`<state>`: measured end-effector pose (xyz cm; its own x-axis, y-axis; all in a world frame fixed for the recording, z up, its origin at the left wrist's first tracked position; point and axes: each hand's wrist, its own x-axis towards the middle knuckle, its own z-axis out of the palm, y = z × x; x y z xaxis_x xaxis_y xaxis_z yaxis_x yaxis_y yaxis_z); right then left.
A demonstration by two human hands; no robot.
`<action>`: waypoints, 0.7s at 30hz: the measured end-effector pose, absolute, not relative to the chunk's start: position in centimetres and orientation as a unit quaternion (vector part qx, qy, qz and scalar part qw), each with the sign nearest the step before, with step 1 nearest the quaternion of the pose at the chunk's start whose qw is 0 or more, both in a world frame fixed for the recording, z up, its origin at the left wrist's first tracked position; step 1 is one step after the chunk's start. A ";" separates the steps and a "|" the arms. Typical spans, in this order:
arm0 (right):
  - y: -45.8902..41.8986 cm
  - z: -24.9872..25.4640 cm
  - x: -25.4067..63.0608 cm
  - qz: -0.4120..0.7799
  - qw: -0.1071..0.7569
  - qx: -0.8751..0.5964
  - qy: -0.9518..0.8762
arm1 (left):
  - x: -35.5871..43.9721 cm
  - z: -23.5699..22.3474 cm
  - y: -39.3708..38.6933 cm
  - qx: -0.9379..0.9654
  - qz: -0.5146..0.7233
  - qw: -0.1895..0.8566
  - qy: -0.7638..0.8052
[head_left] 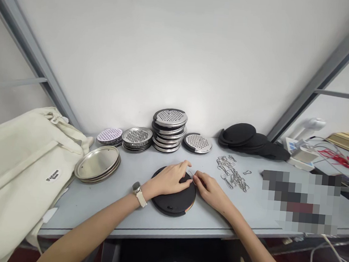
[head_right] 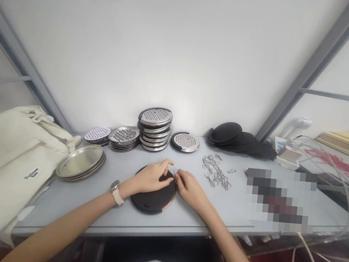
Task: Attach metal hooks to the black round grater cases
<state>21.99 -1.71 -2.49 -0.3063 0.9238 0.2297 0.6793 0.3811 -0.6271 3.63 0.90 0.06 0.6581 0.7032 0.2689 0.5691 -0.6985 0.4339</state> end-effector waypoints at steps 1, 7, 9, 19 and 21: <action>-1.7 -2.4 22.0 0.213 0.283 -0.510 -0.784 | 3.6 0.1 0.9 0.898 0.210 0.161 0.352; -1.8 -2.1 22.4 0.247 0.260 -0.480 -0.801 | 3.6 -0.1 0.9 0.904 0.200 0.188 0.329; -1.9 -2.1 22.6 0.266 0.251 -0.475 -0.800 | 3.6 -0.1 1.0 0.905 0.201 0.184 0.326; -1.9 -2.3 22.7 0.288 0.253 -0.480 -0.789 | 3.6 0.1 1.0 0.924 0.192 0.124 0.307; -2.0 -2.2 22.6 0.282 0.256 -0.479 -0.791 | 3.6 0.2 0.9 0.931 0.183 0.102 0.300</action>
<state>22.56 -2.00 -2.21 -0.4095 0.9023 0.1349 0.6136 0.3818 -0.6912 3.55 0.88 0.20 0.7529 0.5962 0.2788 0.5214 -0.7988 0.3000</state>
